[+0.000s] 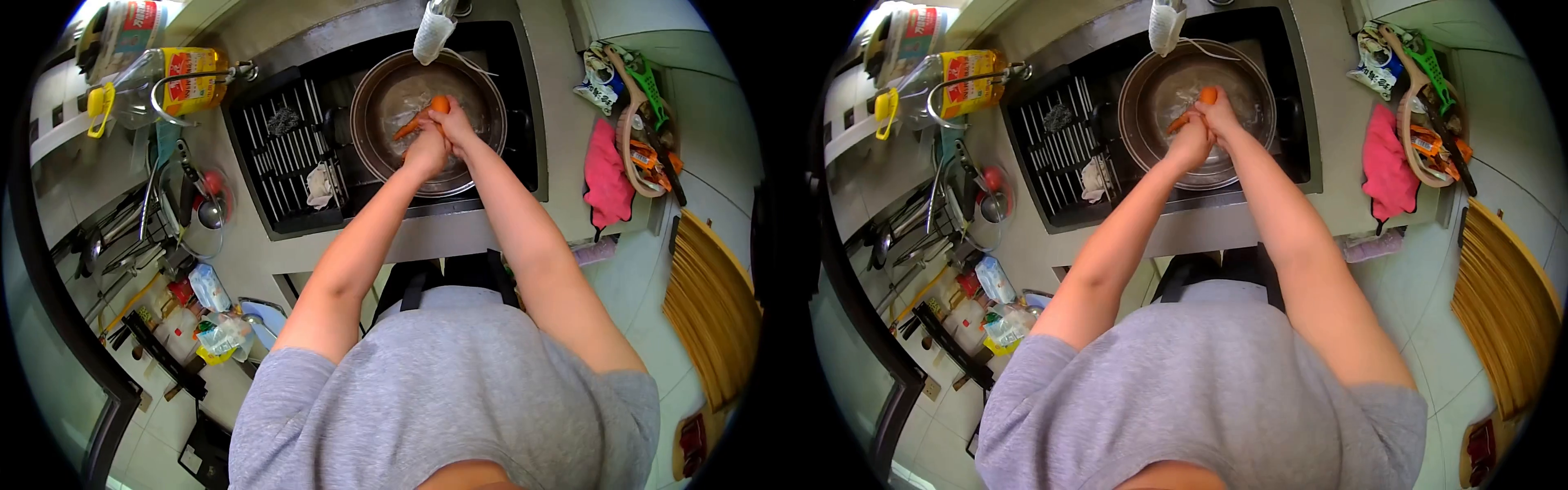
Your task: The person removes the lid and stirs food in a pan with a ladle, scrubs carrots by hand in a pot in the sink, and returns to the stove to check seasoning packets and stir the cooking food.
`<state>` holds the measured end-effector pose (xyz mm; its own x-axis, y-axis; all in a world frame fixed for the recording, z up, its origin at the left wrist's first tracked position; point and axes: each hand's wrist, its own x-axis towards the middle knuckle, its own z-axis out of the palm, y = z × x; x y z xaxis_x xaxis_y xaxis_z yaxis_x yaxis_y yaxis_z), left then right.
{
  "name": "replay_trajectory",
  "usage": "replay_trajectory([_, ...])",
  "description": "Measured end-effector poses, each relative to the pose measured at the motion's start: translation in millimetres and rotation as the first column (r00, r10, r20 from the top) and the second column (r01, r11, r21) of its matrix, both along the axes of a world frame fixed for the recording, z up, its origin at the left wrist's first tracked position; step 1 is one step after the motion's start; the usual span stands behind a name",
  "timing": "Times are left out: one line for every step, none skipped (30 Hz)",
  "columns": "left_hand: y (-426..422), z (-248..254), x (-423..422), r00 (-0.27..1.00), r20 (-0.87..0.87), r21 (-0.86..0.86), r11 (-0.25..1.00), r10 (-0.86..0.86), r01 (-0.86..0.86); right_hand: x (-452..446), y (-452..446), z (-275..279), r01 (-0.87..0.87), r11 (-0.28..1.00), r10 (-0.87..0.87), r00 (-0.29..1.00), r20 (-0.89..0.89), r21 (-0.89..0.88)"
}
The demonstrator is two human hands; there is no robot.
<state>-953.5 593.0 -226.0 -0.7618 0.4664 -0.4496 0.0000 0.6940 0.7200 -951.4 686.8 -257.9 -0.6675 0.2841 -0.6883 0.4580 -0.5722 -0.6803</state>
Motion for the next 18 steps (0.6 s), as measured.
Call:
replay_trajectory([-2,15,8,0.999,0.013,-0.022,0.999,-0.031,0.031,-4,3,13,0.057,0.995,-0.054,0.998,0.031,-0.085])
replay_trajectory([-3,33,12,0.998,0.023,-0.044,0.997,-0.062,0.063,-6,7,18,0.057,0.995,-0.056,0.998,0.016,-0.081])
replay_trajectory([-12,47,11,0.997,0.067,0.001,0.999,-0.045,0.045,-8,11,22,-0.011,0.99,0.012,1.0,0.011,-0.138])
replay_trajectory([-20,54,14,0.998,0.051,0.003,0.999,-0.046,0.046,-10,14,27,-0.079,0.978,0.081,0.997,0.001,-0.194])
replay_trajectory([-28,55,17,0.993,-0.12,0.162,0.986,-0.02,0.039,-14,16,44,0.035,0.95,-0.001,0.994,0.109,-0.311])
replay_trajectory([-36,67,18,0.96,-0.279,0.313,0.948,0.033,0.058,-15,16,50,0.029,0.951,-0.001,0.996,0.093,-0.309])
replay_trajectory([-49,81,16,0.998,-0.066,0.302,0.953,-0.006,0.026,-15,17,57,0.015,0.895,0.03,0.995,0.095,-0.446])
replay_trajectory([-57,100,10,0.996,-0.086,0.304,0.952,-0.005,0.031,-16,19,63,0.001,0.82,0.062,0.994,0.089,-0.572])
replay_trajectory([-67,115,8,0.999,0.027,0.283,0.959,-0.019,0.01,-12,23,74,0.021,0.76,0.012,0.999,0.047,-0.649])
replay_trajectory([-74,129,7,0.99,0.141,0.26,0.965,-0.027,-0.011,-7,24,85,0.009,0.763,0.016,0.999,0.032,-0.647])
replay_trajectory([-80,133,7,0.966,0.246,0.278,0.949,0.076,-0.146,-4,25,96,0.026,0.697,-0.038,0.999,-0.001,-0.716])
replay_trajectory([-85,135,8,0.971,0.228,0.287,0.947,0.077,-0.143,-1,26,106,0.036,0.624,-0.094,0.995,-0.029,-0.781])
replay_trajectory([-90,137,8,0.937,0.271,0.363,0.878,0.22,-0.311,3,27,116,0.021,0.629,-0.093,0.994,-0.048,-0.777])
replay_trajectory([-94,141,6,0.879,0.325,0.431,0.773,0.348,-0.465,8,28,130,-0.127,0.666,0.014,0.987,-0.158,-0.735])
replay_trajectory([-97,151,5,0.806,0.419,0.459,0.668,0.418,-0.586,15,30,143,-0.271,0.685,0.128,0.958,-0.255,-0.676])
replay_trajectory([-98,156,4,0.772,0.433,0.497,0.591,0.465,-0.635,22,30,156,-0.411,0.688,0.246,0.908,-0.34,-0.599])
replay_trajectory([-99,156,0,0.746,0.469,0.525,0.53,0.473,-0.666,29,30,170,-0.446,0.69,0.256,0.887,-0.384,-0.571])
replay_trajectory([-99,154,-3,0.718,0.506,0.549,0.464,0.478,-0.695,33,32,181,-0.461,0.692,0.268,0.879,-0.395,-0.555])
